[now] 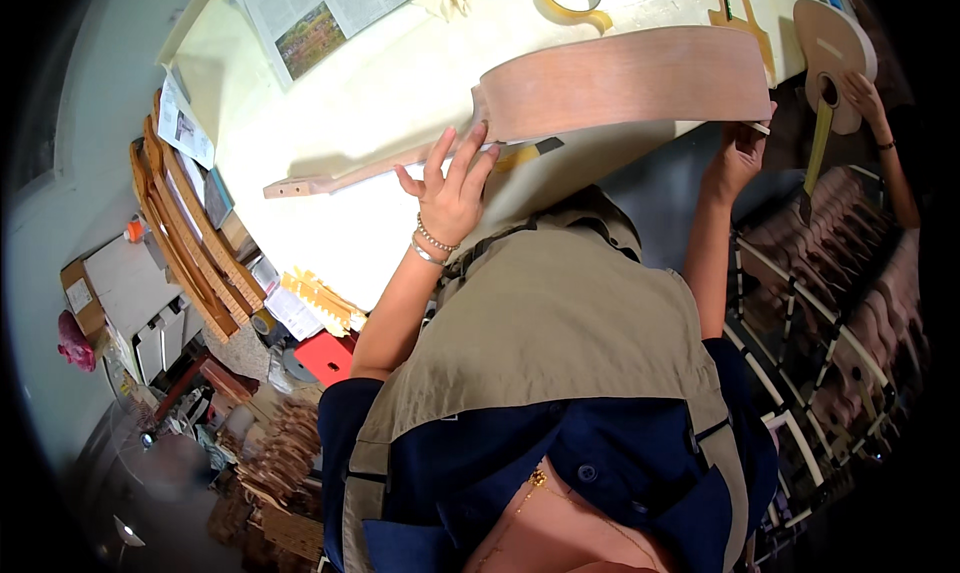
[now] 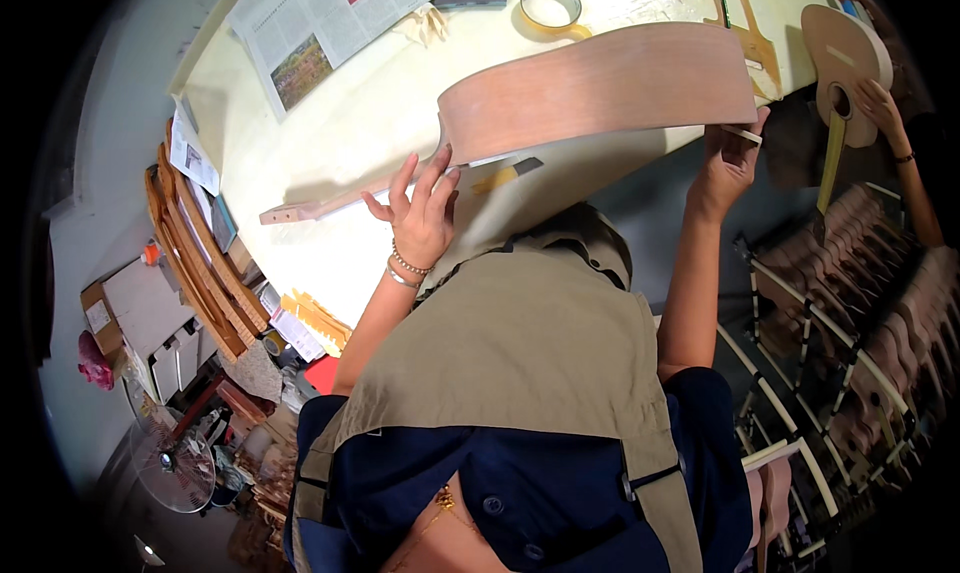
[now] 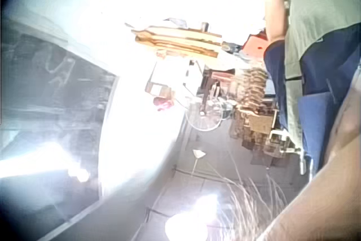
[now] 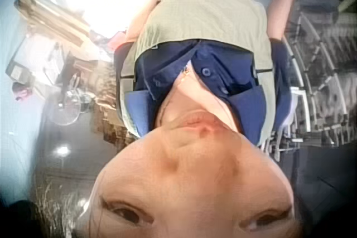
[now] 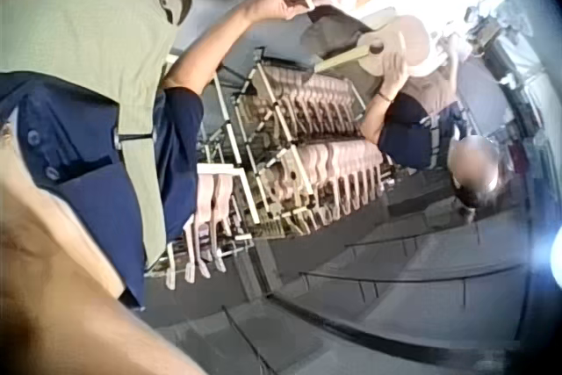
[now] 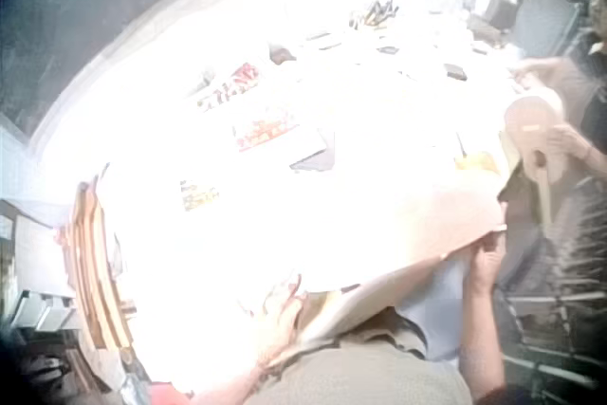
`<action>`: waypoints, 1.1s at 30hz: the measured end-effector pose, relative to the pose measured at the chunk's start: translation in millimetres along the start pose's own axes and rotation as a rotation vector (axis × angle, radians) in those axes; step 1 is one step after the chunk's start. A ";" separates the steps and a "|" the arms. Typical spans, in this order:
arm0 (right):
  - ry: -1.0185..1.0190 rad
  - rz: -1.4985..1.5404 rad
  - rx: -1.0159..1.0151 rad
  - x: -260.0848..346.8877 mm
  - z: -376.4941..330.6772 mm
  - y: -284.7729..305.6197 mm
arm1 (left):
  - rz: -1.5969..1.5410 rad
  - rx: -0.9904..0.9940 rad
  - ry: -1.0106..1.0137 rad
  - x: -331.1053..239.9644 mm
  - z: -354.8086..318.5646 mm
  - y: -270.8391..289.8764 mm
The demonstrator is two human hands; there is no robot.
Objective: The person assembles acoustic guitar bodies by applying masking tape to the soundhole and neck joint, then attaching the neck to the body. They repeatedly retrieve unfinished guitar bodies from a rack, perform the taping and assembly steps, and place the completed units back on the rack.
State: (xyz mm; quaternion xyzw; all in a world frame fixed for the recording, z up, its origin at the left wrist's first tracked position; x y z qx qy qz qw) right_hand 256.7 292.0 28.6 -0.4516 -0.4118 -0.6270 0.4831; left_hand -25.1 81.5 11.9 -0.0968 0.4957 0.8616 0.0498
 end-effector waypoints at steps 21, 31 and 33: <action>-0.128 0.054 0.041 -32.7 -15.6 -20.9 | -0.470 0.368 -0.097 -62.8 189.3 25.9; 0.322 0.585 0.308 210.0 1.7 -99.3 | -1.151 -0.177 -0.024 0.3 200.4 246.1; 0.364 0.714 0.469 242.0 -11.9 -111.9 | -1.120 -0.255 -0.063 8.3 189.7 279.5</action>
Point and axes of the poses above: each hand's wrist, its own z-axis towards the middle knuckle, its own y-axis out of the back of the hand, x = y × z, the point moved 2 cm from there along z, towards the middle knuckle, and after that the axes turned 11 degrees about -z, right-handed, at the moved point
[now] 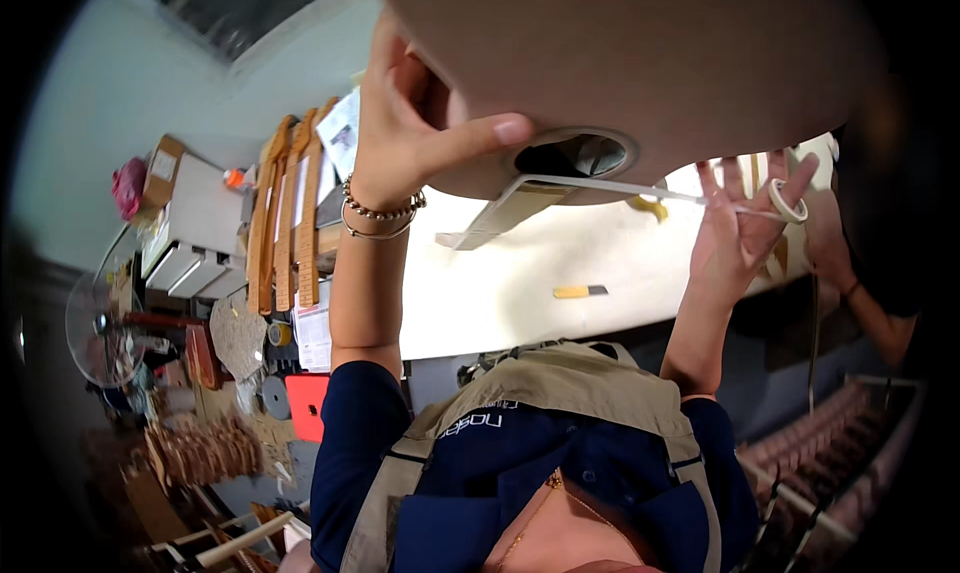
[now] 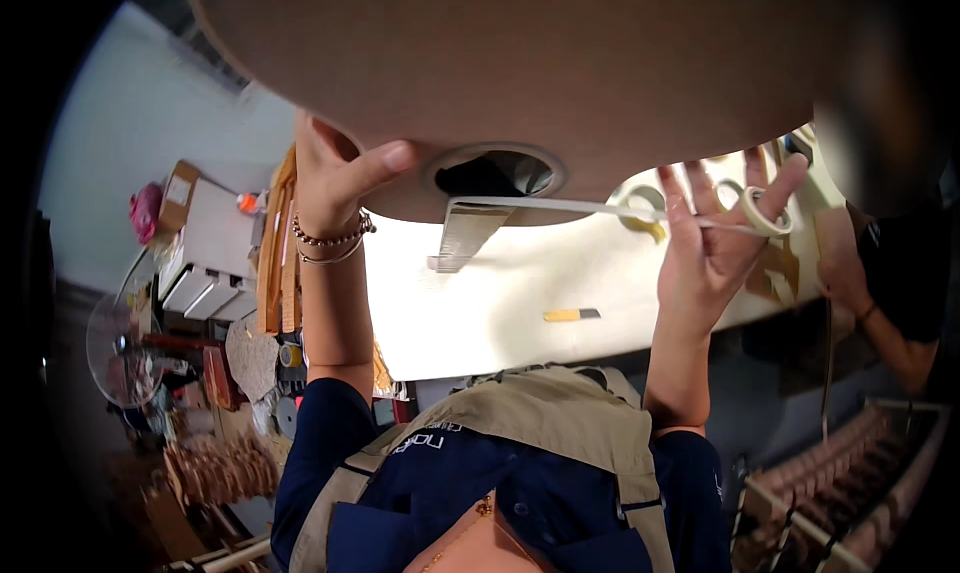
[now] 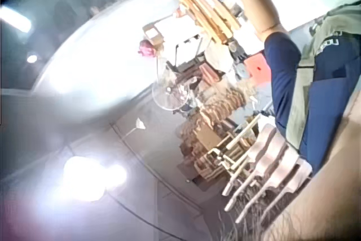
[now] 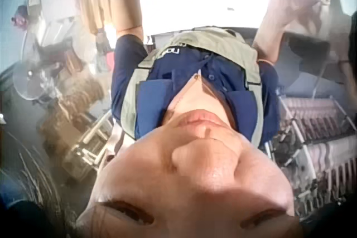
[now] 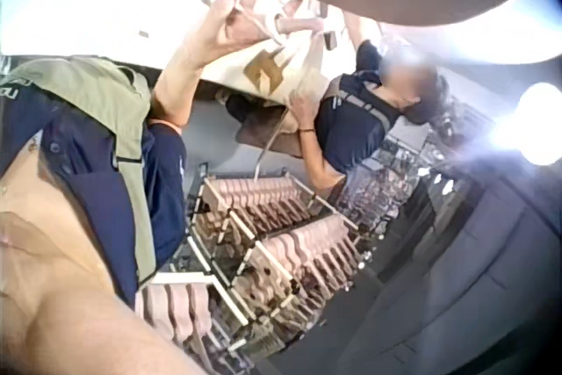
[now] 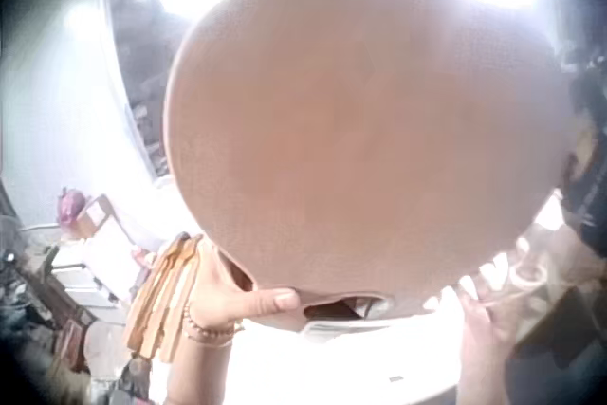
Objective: The person assembles acoustic guitar bodies by applying masking tape to the soundhole and neck joint, then attaching the neck to the body. They repeatedly retrieve unfinished guitar bodies from a rack, perform the taping and assembly steps, and place the completed units back on the rack.
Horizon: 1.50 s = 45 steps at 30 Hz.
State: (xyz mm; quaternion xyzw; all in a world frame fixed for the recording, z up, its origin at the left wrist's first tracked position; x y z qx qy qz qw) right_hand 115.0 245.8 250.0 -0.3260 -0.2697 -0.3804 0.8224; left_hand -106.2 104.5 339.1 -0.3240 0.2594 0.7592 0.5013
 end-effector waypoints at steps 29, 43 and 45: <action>-0.117 0.274 0.385 -16.4 -18.0 -78.8 | 1.444 -0.160 -0.742 -32.1 -115.9 34.0; -0.061 0.221 0.417 -15.6 -8.8 -81.7 | 1.417 0.096 -0.569 -35.6 -110.2 8.6; -0.034 0.181 0.433 -10.2 -2.7 -82.1 | 1.389 0.027 -0.513 -37.3 -111.4 4.8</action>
Point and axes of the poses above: each hand's wrist, its own z-axis towards the middle knuckle, its own y-axis out of the back of the hand, x = y × z, the point moved 2 cm from there along z, towards the middle knuckle, and after that the axes turned 11 degrees about -z, right-handed, at the moved point
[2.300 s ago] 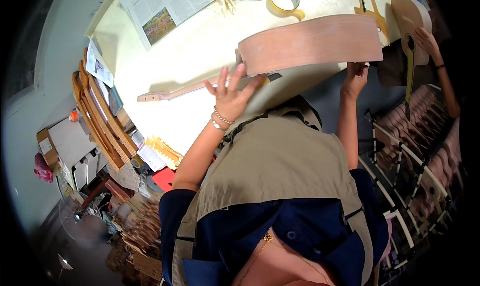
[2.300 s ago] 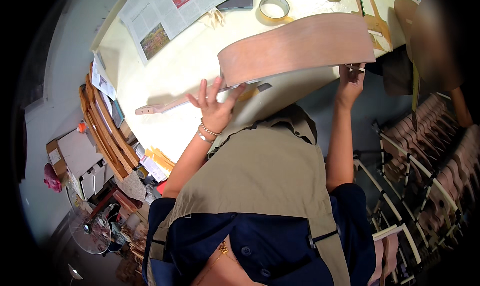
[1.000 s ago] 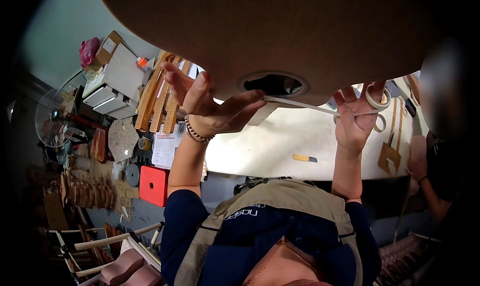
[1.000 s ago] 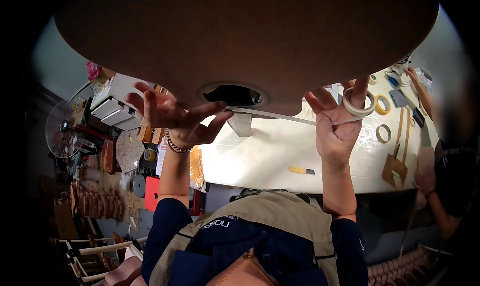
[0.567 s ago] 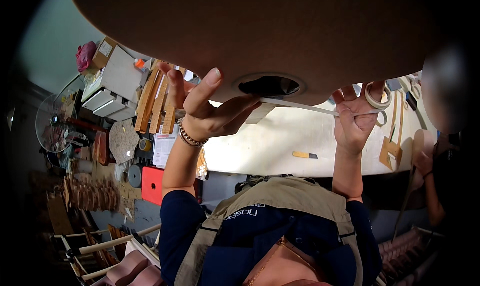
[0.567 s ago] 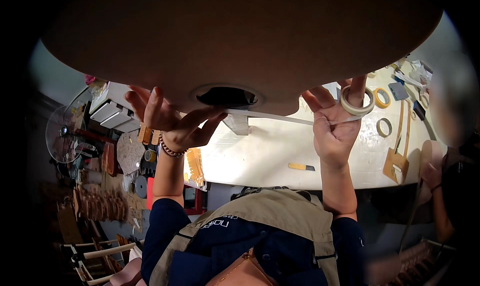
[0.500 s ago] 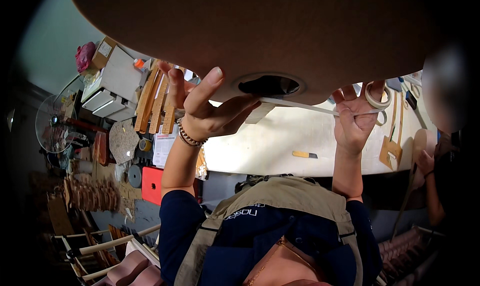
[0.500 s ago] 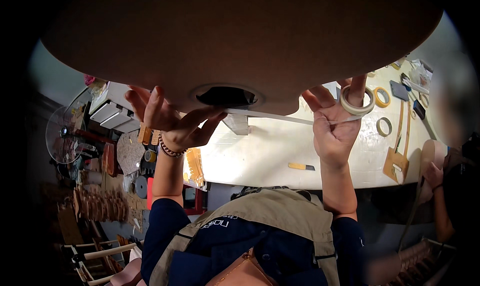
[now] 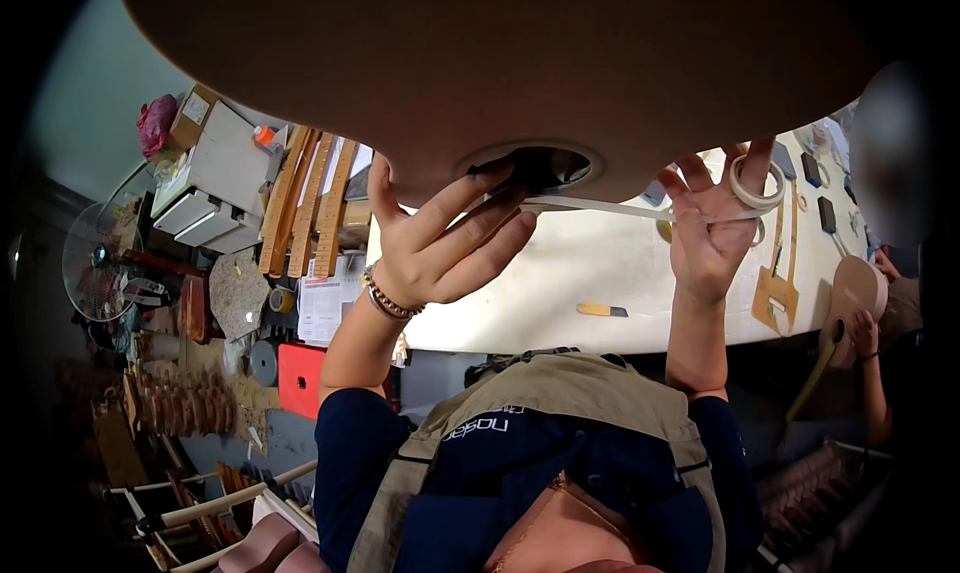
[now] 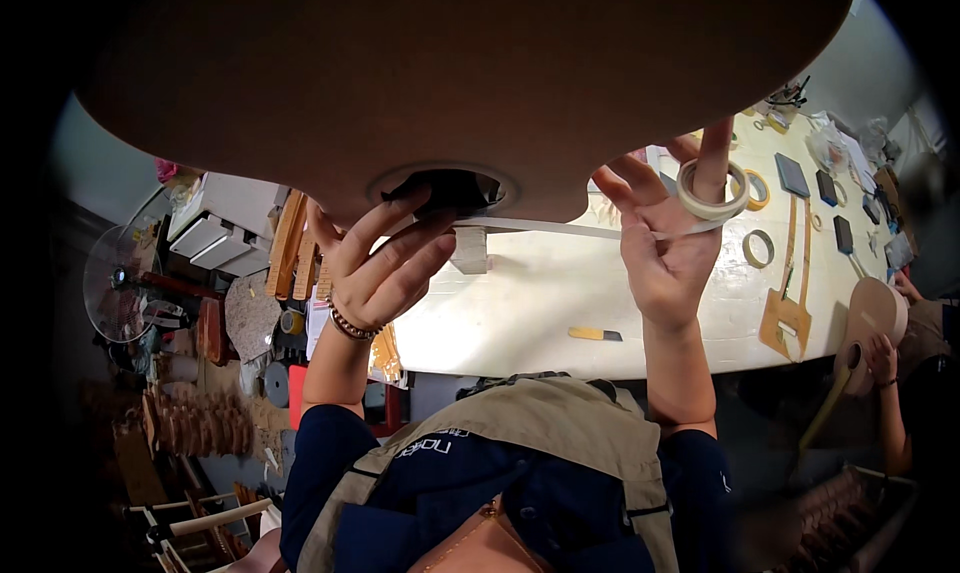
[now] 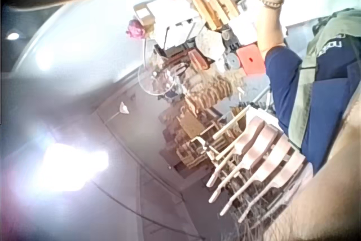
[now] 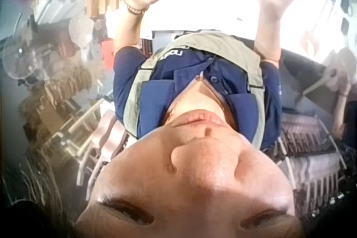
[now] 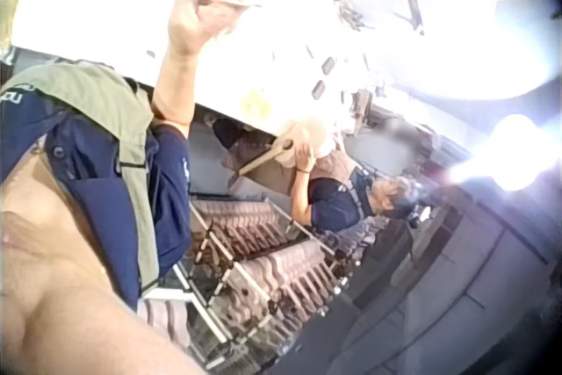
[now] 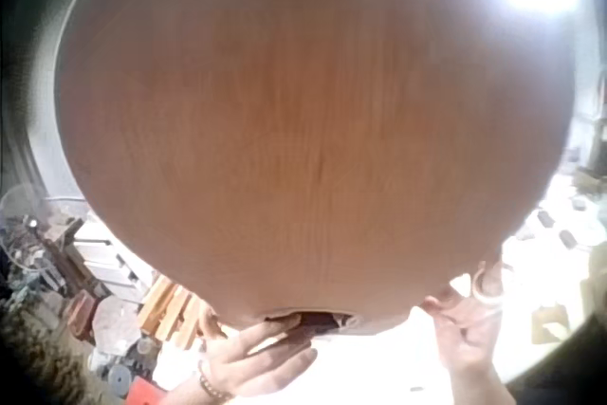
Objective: The person assembles acoustic guitar bodies by applying masking tape to the soundhole and neck joint, then attaching the neck to the body. They repeatedly retrieve unfinished guitar bodies from a rack, perform the taping and assembly steps, and place the completed units back on the rack.
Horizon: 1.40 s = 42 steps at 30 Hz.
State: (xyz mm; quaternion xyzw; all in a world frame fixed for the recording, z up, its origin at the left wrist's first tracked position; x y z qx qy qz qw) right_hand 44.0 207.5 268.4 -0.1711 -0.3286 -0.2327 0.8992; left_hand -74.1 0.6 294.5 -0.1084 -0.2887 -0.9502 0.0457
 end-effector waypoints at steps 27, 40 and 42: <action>0.027 -0.093 -0.031 -3.8 -0.3 7.9 | 0.126 -0.014 0.098 -19.2 -2.0 -2.6; -0.603 0.124 0.264 -129.5 -93.6 -140.0 | 0.171 -0.073 0.349 4.7 -22.1 24.0; -0.461 -0.007 0.256 -109.9 -96.0 -124.3 | 0.105 -0.127 0.396 4.1 -28.0 28.5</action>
Point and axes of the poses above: each hand's wrist, its own z-axis towards the middle knuckle, its own y-axis out of the back of the hand, x = y × z, the point moved 2 cm from there along z, towards the middle knuckle, and after that the axes turned 11 degrees about -z, right-handed, at the moved point
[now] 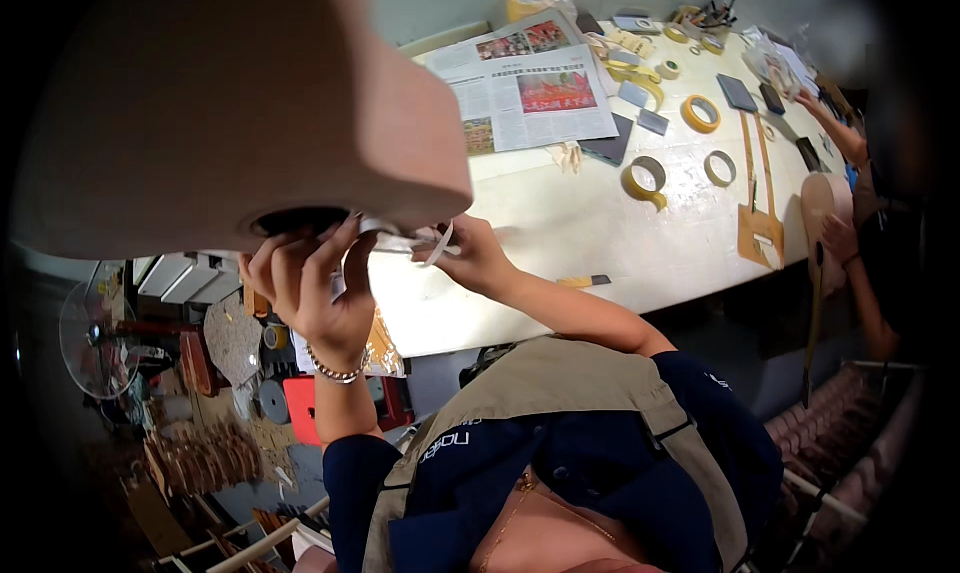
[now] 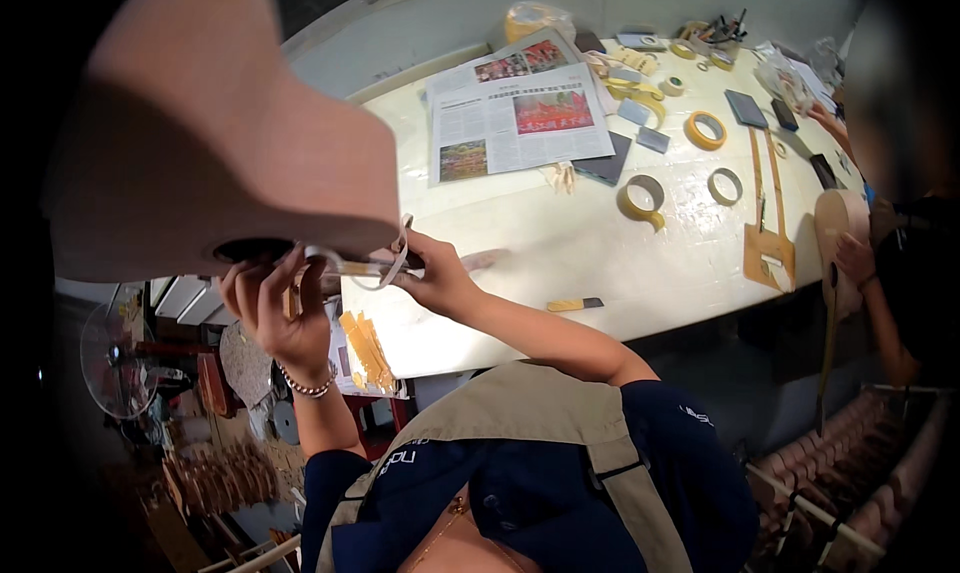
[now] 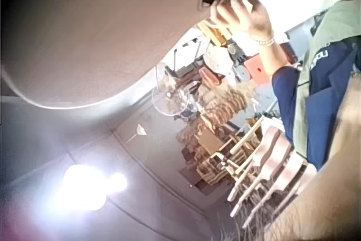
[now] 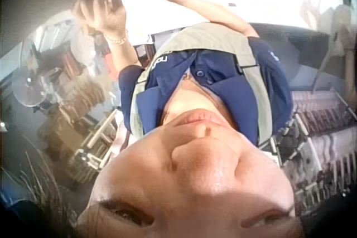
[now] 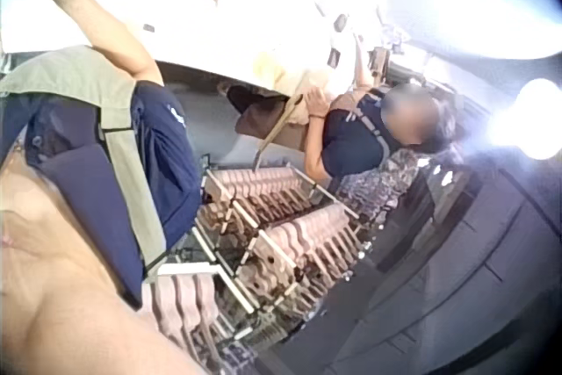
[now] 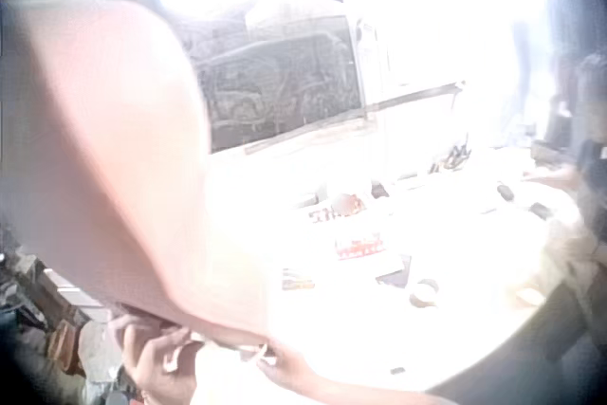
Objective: The person assembles acoustic guitar bodies by applying masking tape to the soundhole and neck joint, then attaching the neck to the body. They repeatedly retrieve unfinished guitar bodies from a rack, perform the taping and assembly steps, and place the completed units back on the rack.
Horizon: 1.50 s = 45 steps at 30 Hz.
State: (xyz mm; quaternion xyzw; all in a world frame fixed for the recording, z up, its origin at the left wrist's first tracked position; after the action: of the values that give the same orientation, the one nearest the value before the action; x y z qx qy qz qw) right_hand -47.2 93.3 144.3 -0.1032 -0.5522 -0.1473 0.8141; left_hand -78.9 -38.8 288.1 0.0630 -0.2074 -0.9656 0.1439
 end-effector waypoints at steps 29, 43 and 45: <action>-0.179 -0.157 -0.776 -40.3 -115.8 96.1 | -0.810 0.208 1.148 -19.2 -259.4 -149.8; -0.249 -0.939 -0.604 -76.9 -143.5 112.3 | -0.718 0.790 0.304 27.2 -212.7 -132.9; -0.248 -0.971 -0.585 -76.2 -143.7 112.3 | -0.731 0.798 0.280 30.5 -212.4 -138.3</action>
State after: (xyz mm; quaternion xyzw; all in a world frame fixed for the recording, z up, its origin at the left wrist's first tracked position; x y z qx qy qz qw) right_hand 91.0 160.4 19.9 -0.0752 -0.5638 -0.6372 0.5201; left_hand -104.2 -8.6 35.8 0.3080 -0.5003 -0.7818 -0.2090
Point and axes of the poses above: each hand's wrist, its own z-axis towards the middle knuckle, its own y-axis out of the back of the hand, x = y × z, the point moved 2 cm from there along z, towards the middle knuckle, and after that the axes turned 11 degrees about -z, right-handed, at the moved point
